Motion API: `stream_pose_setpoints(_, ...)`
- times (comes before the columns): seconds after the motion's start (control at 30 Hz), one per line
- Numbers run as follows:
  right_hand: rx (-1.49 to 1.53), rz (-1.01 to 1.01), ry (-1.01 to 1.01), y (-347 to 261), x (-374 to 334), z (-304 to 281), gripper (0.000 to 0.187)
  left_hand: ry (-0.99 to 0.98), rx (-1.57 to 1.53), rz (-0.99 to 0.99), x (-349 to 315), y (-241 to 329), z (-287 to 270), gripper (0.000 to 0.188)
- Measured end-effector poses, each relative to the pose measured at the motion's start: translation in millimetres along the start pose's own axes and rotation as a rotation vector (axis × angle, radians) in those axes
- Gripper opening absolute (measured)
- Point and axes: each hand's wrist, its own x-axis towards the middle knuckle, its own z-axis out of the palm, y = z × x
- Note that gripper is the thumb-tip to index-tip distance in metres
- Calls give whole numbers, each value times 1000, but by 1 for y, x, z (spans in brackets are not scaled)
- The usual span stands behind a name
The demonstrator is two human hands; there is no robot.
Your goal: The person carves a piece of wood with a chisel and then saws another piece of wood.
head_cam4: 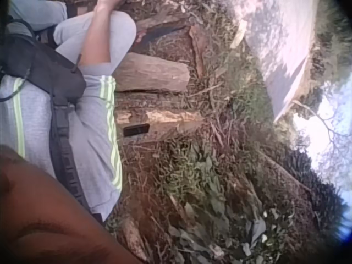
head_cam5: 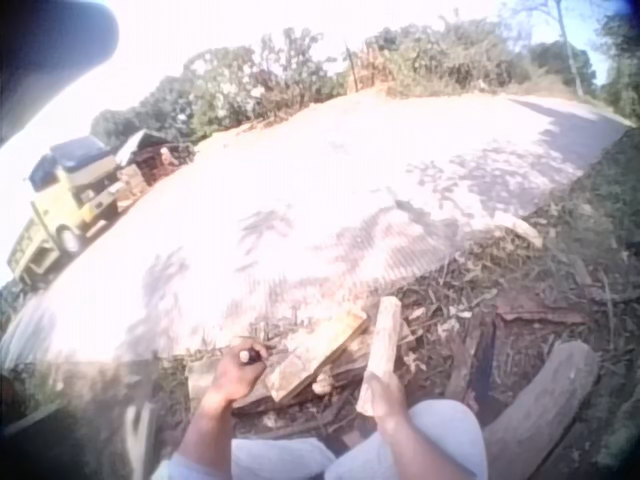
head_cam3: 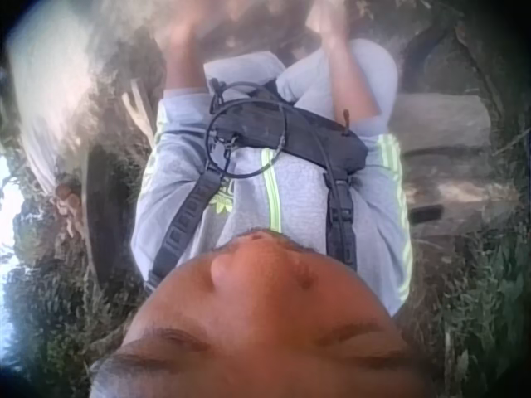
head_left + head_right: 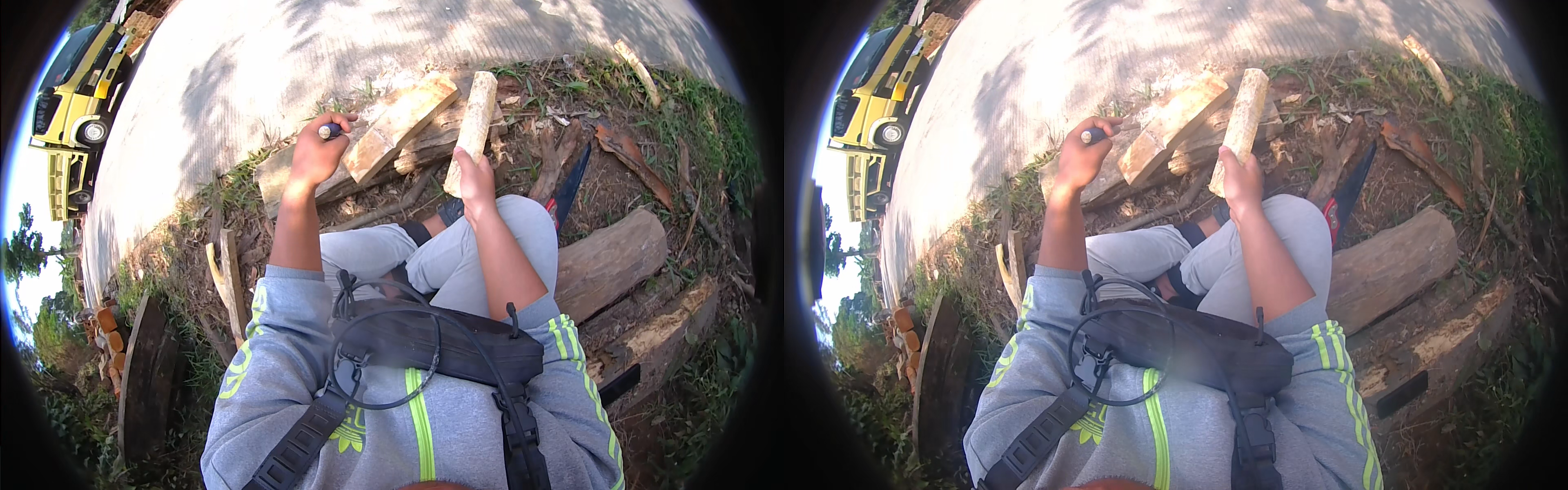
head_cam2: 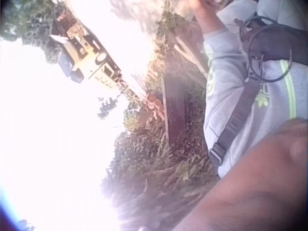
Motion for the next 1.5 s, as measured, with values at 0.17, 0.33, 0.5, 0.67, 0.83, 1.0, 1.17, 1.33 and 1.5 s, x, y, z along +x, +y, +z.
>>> stream_pose_setpoints(0.17, -17, 10, 15, 5, 4, 0, 44, 3, -118, 8, 5, -13, -6, 10)
stream_pose_setpoints(0.33, -29, 12, 7, 2, 0, 1, 45, -4, -125, -4, 5, -12, -5, 8)
stream_pose_setpoints(0.5, -62, 10, 8, 4, 3, 1, 46, 8, -197, -45, 5, -14, -1, 8)
stream_pose_setpoints(0.67, -67, 12, -1, 2, 1, 0, 46, 53, -273, -39, 7, -16, 7, 12)
stream_pose_setpoints(0.83, -47, 22, -1, 0, -1, 2, 45, 106, -280, -46, 10, -19, 10, 13)
stream_pose_setpoints(1.0, -53, 30, 7, -1, -2, 2, 44, 151, -244, -58, 9, -10, 14, 13)
stream_pose_setpoints(1.17, -9, 30, 4, -7, -8, 6, 43, 167, -253, -61, 8, -9, 14, 13)
stream_pose_setpoints(1.33, -45, 22, 9, -1, -2, 4, 43, 161, -230, -77, 11, -5, 16, 13)
stream_pose_setpoints(1.5, -45, 33, 6, -2, -4, 5, 43, 150, -238, -62, 12, -8, 14, 12)
